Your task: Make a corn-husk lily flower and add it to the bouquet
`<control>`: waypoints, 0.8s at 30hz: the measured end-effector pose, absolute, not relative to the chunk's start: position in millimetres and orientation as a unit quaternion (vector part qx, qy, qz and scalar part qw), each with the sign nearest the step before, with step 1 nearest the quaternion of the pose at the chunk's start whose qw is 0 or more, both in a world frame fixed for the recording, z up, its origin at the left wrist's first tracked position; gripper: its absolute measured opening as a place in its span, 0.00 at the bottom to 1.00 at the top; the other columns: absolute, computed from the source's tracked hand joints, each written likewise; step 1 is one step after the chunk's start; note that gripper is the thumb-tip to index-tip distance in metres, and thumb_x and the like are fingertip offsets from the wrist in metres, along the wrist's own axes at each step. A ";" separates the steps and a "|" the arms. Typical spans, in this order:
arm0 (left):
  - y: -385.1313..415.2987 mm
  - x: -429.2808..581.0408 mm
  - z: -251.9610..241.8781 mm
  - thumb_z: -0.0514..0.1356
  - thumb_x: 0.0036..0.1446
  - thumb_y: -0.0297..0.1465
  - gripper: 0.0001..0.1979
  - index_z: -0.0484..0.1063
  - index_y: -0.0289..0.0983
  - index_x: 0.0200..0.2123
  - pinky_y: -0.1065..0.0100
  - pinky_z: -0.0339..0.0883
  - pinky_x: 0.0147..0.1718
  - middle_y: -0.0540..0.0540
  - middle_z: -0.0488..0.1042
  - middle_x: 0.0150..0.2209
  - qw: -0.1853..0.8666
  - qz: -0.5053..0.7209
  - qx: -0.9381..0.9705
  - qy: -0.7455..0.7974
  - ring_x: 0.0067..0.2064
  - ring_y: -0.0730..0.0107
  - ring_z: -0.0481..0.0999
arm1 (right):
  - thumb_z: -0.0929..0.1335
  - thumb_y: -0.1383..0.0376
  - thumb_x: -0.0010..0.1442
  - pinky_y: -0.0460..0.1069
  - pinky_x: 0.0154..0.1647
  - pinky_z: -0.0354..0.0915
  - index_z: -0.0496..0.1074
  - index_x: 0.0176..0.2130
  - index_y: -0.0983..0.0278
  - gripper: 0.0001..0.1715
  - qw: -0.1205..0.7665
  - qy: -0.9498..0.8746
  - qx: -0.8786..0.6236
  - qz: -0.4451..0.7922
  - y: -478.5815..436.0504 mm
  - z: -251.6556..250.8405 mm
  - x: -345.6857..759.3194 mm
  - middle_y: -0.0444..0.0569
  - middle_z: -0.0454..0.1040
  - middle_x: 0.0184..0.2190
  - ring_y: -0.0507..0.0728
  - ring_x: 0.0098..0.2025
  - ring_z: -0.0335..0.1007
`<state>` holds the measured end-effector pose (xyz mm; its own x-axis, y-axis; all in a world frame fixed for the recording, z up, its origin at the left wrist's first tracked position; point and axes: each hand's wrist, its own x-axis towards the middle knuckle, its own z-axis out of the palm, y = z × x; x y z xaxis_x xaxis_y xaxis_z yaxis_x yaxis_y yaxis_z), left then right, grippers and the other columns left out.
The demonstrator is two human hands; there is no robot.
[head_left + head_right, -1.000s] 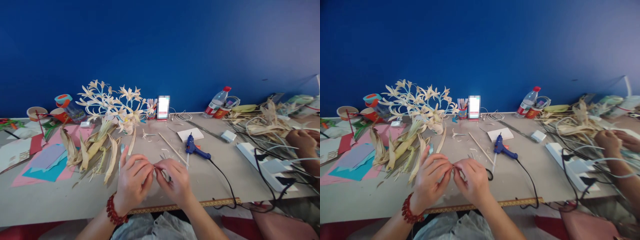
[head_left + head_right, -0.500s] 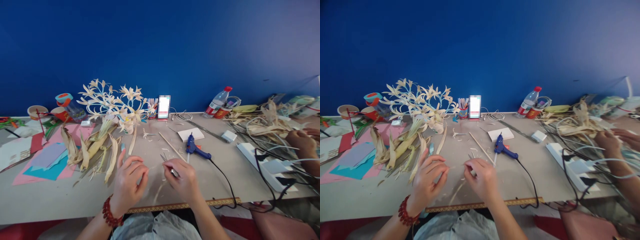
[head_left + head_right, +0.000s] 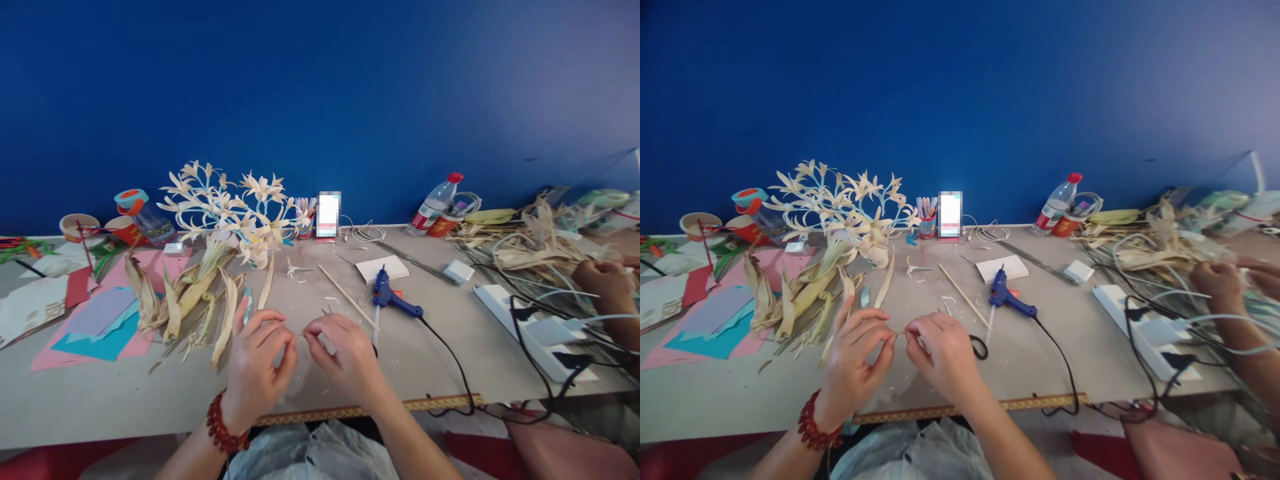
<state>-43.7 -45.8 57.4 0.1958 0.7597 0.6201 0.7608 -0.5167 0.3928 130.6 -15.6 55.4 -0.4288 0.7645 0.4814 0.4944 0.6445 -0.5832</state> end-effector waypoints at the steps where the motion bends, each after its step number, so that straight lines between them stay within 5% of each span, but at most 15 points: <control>1: -46.1 -45.4 56.8 0.58 0.55 0.22 0.07 0.69 0.40 0.28 0.39 0.45 0.61 0.50 0.75 0.27 0.001 -0.401 -0.773 -0.492 0.43 0.59 0.75 | 0.64 0.69 0.62 0.48 0.34 0.63 0.71 0.35 0.62 0.07 0.370 -0.825 -0.387 0.182 -15.0 54.3 133.8 0.47 0.75 0.27 0.55 0.31 0.71; 8: -46.1 -49.6 47.6 0.58 0.55 0.21 0.08 0.69 0.40 0.28 0.38 0.43 0.62 0.51 0.75 0.26 -0.012 -0.396 -0.774 -0.494 0.42 0.60 0.75 | 0.64 0.70 0.59 0.48 0.34 0.65 0.72 0.34 0.62 0.08 0.365 -0.792 -0.455 0.180 -11.8 45.1 161.9 0.47 0.76 0.28 0.56 0.32 0.72; 13: -45.3 -43.7 48.3 0.58 0.55 0.22 0.07 0.70 0.40 0.29 0.39 0.43 0.62 0.51 0.75 0.27 -0.008 -0.399 -0.776 -0.488 0.42 0.59 0.75 | 0.65 0.70 0.54 0.56 0.49 0.66 0.69 0.51 0.63 0.23 0.366 -0.812 -0.404 0.211 -18.7 51.0 151.9 0.55 0.75 0.47 0.62 0.49 0.71; 18: -47.3 -40.3 52.6 0.58 0.54 0.22 0.07 0.69 0.40 0.29 0.38 0.43 0.62 0.51 0.76 0.27 -0.009 -0.403 -0.775 -0.486 0.43 0.59 0.76 | 0.65 0.70 0.59 0.52 0.39 0.67 0.72 0.40 0.63 0.08 0.389 -0.811 -0.394 0.188 -20.6 48.9 128.1 0.50 0.77 0.33 0.59 0.37 0.73; 24: -46.8 -49.6 49.6 0.58 0.55 0.22 0.07 0.69 0.40 0.28 0.39 0.44 0.62 0.51 0.76 0.26 0.019 -0.415 -0.766 -0.491 0.42 0.59 0.76 | 0.64 0.71 0.62 0.51 0.39 0.68 0.74 0.39 0.62 0.10 0.412 -0.808 -0.388 0.167 -13.5 38.3 146.6 0.50 0.78 0.30 0.57 0.35 0.74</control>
